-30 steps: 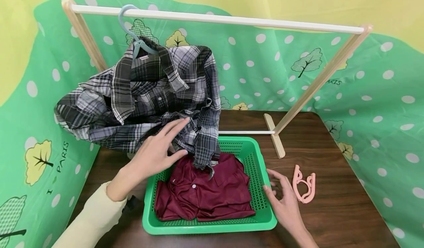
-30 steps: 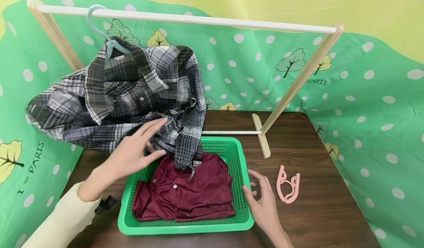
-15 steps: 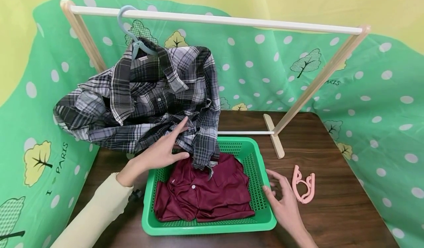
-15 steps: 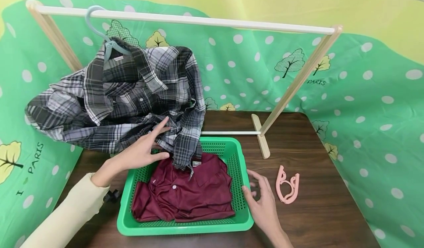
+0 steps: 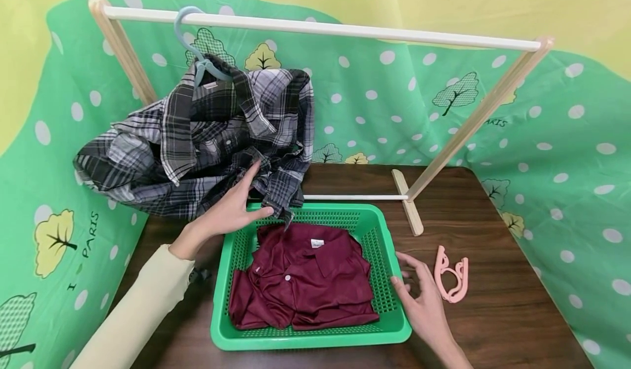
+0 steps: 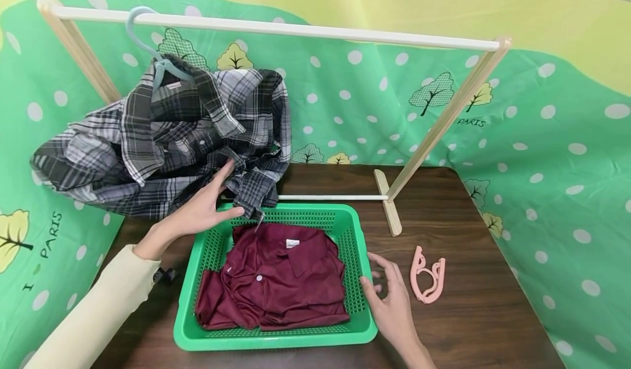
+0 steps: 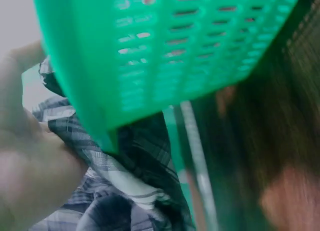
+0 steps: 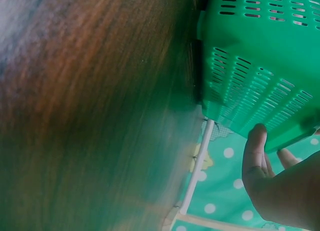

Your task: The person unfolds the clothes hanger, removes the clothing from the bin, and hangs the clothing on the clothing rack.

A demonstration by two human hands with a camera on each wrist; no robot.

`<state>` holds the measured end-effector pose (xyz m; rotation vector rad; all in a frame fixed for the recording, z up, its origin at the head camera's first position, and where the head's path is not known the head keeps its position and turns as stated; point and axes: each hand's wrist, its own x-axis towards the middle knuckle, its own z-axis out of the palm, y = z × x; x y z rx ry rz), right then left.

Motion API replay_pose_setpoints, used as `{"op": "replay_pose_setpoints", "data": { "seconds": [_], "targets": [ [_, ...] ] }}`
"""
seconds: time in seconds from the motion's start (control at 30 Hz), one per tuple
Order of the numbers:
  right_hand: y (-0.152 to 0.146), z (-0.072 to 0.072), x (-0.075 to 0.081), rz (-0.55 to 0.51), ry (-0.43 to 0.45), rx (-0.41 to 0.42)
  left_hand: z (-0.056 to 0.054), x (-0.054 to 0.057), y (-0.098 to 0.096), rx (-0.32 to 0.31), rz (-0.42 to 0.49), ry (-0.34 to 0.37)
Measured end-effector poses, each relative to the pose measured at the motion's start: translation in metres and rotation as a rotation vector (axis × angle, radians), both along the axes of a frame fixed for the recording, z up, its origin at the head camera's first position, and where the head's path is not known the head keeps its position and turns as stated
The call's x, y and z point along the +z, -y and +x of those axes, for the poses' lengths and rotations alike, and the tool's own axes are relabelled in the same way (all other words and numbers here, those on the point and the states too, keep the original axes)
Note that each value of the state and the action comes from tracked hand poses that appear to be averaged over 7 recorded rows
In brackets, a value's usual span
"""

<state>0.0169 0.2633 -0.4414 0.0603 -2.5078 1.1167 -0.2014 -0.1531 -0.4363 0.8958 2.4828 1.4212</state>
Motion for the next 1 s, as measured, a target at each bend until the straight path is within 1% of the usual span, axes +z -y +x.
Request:
{"op": "replay_pose_setpoints", "data": {
  "seconds": [0.1,0.2,0.27,0.3,0.37,0.43,0.5,0.53,0.57,0.6,0.7,0.73,0.8,0.83,0.9,0.97,1.0],
  "targets": [
    [0.001,0.000,0.000,0.004,0.006,-0.003,-0.003,-0.005,0.003,0.021,-0.040,0.021],
    [0.001,0.000,0.001,0.010,0.008,-0.001,0.002,-0.005,0.006,0.048,-0.072,0.007],
    [0.002,0.000,0.001,0.009,0.004,0.001,0.006,-0.001,0.007,0.070,-0.096,-0.037],
    [0.002,0.000,0.002,0.007,0.003,0.003,0.009,0.001,0.006,0.081,-0.106,-0.070],
    [0.002,0.000,0.002,0.004,-0.003,0.006,0.014,0.007,0.004,0.104,-0.119,-0.149],
    [0.002,0.000,0.003,0.000,-0.006,0.008,0.018,0.013,0.001,0.113,-0.109,-0.233],
    [0.002,0.000,0.003,-0.002,-0.007,0.010,0.022,0.017,-0.003,0.082,-0.066,-0.277],
    [0.002,0.000,0.003,-0.002,-0.007,0.010,0.024,0.019,-0.006,0.049,-0.041,-0.277],
    [0.002,0.000,0.003,-0.001,-0.006,0.009,0.026,0.022,-0.008,0.005,-0.013,-0.264],
    [0.002,0.000,0.003,-0.002,-0.006,0.008,0.027,0.023,-0.010,-0.043,0.016,-0.235],
    [0.002,0.000,0.003,-0.004,-0.005,0.006,0.030,0.025,-0.015,-0.209,0.074,-0.081],
    [0.002,0.000,0.002,-0.003,-0.005,0.005,0.030,0.025,-0.017,-0.253,0.087,-0.032],
    [0.002,0.000,0.002,-0.005,-0.003,0.004,0.029,0.022,-0.019,-0.321,0.122,0.063],
    [0.002,0.000,0.001,-0.005,-0.002,0.004,0.028,0.021,-0.020,-0.348,0.140,0.105],
    [0.002,0.000,0.001,-0.004,-0.001,0.001,0.025,0.017,-0.020,-0.374,0.177,0.153],
    [0.002,0.000,0.001,-0.002,-0.002,0.000,0.022,0.014,-0.018,-0.374,0.206,0.179],
    [0.002,0.000,0.001,-0.001,-0.003,-0.001,0.020,0.013,-0.017,-0.368,0.212,0.176]
  ]
}}
